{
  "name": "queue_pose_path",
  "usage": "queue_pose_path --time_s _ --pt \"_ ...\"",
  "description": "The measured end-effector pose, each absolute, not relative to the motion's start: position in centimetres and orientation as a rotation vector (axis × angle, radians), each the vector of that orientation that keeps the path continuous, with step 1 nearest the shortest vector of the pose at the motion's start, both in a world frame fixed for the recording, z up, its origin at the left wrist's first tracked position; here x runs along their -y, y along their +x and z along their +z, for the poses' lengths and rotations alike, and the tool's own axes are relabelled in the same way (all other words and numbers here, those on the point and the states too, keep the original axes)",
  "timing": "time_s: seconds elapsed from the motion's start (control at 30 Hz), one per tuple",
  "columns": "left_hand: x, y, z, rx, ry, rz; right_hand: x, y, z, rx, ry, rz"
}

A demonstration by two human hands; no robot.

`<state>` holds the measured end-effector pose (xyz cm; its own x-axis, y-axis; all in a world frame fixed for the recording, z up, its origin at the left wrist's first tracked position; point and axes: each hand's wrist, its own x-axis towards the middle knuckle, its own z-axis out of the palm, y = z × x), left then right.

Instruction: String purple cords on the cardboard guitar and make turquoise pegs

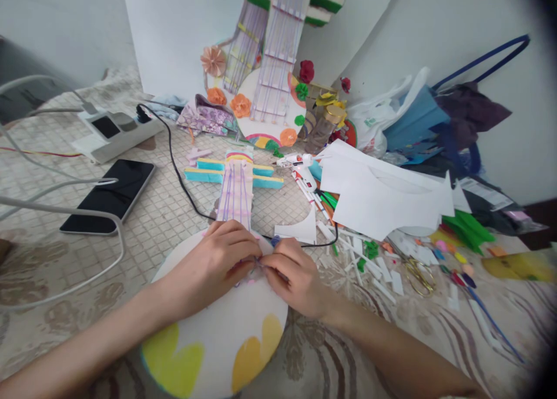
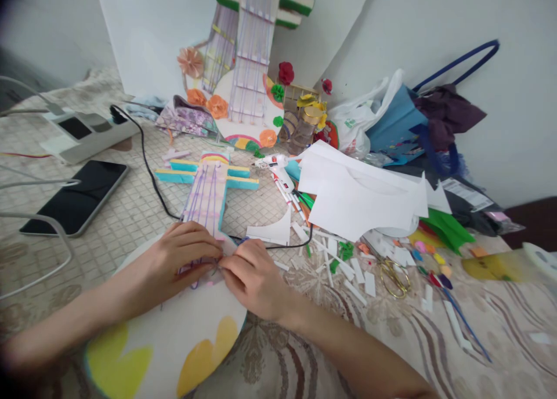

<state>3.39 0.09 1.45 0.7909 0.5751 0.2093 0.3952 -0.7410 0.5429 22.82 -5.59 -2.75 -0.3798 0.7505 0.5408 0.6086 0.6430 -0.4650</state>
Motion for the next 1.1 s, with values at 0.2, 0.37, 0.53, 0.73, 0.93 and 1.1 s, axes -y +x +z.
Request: queue_pose_path --time_s 0.2,0.37,0.53,0.73,0.93,1.1 --pt "-0.1 3.4 1.0 -0.721 2.519 0.542 5.7 22.6 -2.6 2.076 -1.089 0.267" --pt "0.0 3.4 1.1 -0.719 2.525 0.523 5.8 22.5 -2.4 2.055 -1.126 0.249" --pt "0.1 3.4 1.2 -0.706 2.523 0.51 5.7 22.6 -2.2 2.058 -1.097 0.262" --pt "0.1 3.5 1.0 -0.701 2.509 0.502 5.8 22.8 -1.8 2.012 -1.06 0.411" --pt "0.0 3.5 1.2 -0.696 2.501 0.502 5.8 23.2 -1.3 1.746 -1.058 0.496" --pt "0.0 3.4 1.4 -0.696 2.487 0.484 4.7 24.6 -1.1 1.56 -1.058 0.366"
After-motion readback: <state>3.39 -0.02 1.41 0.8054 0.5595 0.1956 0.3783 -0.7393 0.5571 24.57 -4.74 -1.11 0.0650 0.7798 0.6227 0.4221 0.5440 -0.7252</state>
